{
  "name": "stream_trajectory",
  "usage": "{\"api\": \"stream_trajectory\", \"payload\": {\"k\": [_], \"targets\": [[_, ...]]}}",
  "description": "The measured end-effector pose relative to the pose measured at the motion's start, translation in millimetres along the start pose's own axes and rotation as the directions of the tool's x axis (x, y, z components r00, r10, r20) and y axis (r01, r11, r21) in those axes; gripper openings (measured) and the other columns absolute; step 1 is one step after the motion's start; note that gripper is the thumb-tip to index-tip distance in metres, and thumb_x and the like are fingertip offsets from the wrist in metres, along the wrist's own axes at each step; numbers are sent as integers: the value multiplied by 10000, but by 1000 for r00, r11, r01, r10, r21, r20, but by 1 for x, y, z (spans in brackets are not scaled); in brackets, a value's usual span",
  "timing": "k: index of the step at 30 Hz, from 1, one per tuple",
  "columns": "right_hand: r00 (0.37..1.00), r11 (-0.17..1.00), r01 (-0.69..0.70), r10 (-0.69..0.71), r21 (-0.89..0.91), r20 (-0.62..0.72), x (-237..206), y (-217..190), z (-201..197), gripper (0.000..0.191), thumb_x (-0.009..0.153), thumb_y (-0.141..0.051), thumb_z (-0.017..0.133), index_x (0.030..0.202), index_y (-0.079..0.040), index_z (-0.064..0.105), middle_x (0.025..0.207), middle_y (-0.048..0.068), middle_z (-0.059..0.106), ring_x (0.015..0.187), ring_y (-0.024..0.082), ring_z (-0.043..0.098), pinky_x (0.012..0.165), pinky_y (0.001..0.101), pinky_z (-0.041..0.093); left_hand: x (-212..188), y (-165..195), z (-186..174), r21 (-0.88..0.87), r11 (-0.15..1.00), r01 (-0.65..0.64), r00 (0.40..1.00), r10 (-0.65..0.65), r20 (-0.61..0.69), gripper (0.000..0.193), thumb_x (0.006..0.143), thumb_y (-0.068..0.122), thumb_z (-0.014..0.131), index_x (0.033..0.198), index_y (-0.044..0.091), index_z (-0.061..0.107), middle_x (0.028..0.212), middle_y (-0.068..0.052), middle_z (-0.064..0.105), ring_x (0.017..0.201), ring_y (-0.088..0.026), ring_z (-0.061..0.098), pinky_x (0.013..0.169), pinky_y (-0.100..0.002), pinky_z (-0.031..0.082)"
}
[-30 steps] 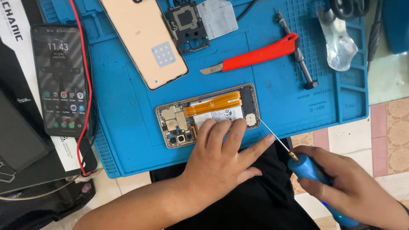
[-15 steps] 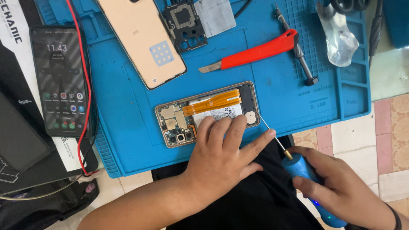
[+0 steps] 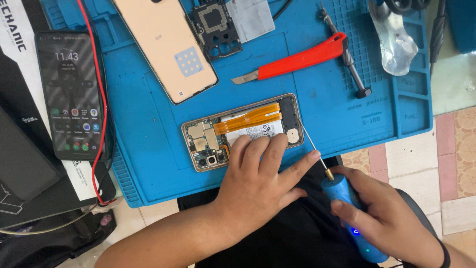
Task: The person uses a screwdriver to remove screws from a disassembled smartphone on a blue work mat. They switch between a manual screwdriver and a powered screwdriver, then use a utility knife to scrape residue from the screwdriver tip before continuing to remove additional screws from the phone chassis.
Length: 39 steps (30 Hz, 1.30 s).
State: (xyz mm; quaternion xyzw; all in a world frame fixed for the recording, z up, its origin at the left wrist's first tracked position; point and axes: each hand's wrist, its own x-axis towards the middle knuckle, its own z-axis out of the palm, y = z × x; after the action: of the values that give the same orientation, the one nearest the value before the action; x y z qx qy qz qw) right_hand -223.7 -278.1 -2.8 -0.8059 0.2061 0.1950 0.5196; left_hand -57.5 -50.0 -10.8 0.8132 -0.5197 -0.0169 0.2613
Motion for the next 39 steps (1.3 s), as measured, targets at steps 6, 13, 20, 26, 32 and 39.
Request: {"api": "stream_trajectory", "payload": {"k": [6,13,20,26,32,39], "targets": [[1000,1000,6,-6,-20,-4,2,-4,6,584,906,-264,736,1417,-22,589,860,59,719,767,145,643,654,279,574,0,0,1,-24,1000,9,1000,-9,1,800,806,519,849,1499,258,547,1372,-148,451,1211,-314,440,1085,-546,363],[999,1000,-14,14,16,-43,5,-12,19,562,903,-239,721,1395,-7,581,848,71,690,697,130,626,611,277,550,-1,-1,1,-27,1000,13,1000,-14,-28,737,831,484,839,1479,259,568,1373,-142,470,1214,-305,462,1084,-535,372],[988,978,-100,119,182,-97,12,-27,32,549,835,-164,699,1342,-2,565,752,69,727,648,110,672,568,262,547,-2,-1,-1,-54,998,21,999,-23,-37,666,845,428,829,1439,224,609,1377,-138,491,1204,-307,495,1083,-510,403],[986,973,-99,124,207,-111,17,-34,35,543,844,-145,688,1354,-4,567,751,66,709,620,109,664,537,263,543,-2,-2,-2,-68,997,23,998,-27,-53,643,860,418,820,1435,217,613,1373,-138,506,1185,-302,510,1078,-499,420],[987,967,-91,120,239,-108,19,-34,36,544,853,-146,684,1362,-2,560,781,60,699,620,104,661,535,260,548,-1,0,2,-32,999,26,996,-28,-80,611,884,425,811,1433,234,623,1352,-127,513,1153,-291,509,1066,-489,418],[989,969,-76,104,234,-106,18,-35,37,564,859,-157,690,1382,1,552,779,55,695,637,91,643,549,252,535,-1,-1,2,-31,999,32,995,-34,-96,604,883,388,821,1435,244,624,1346,-109,528,1142,-275,520,1062,-473,421]]}}
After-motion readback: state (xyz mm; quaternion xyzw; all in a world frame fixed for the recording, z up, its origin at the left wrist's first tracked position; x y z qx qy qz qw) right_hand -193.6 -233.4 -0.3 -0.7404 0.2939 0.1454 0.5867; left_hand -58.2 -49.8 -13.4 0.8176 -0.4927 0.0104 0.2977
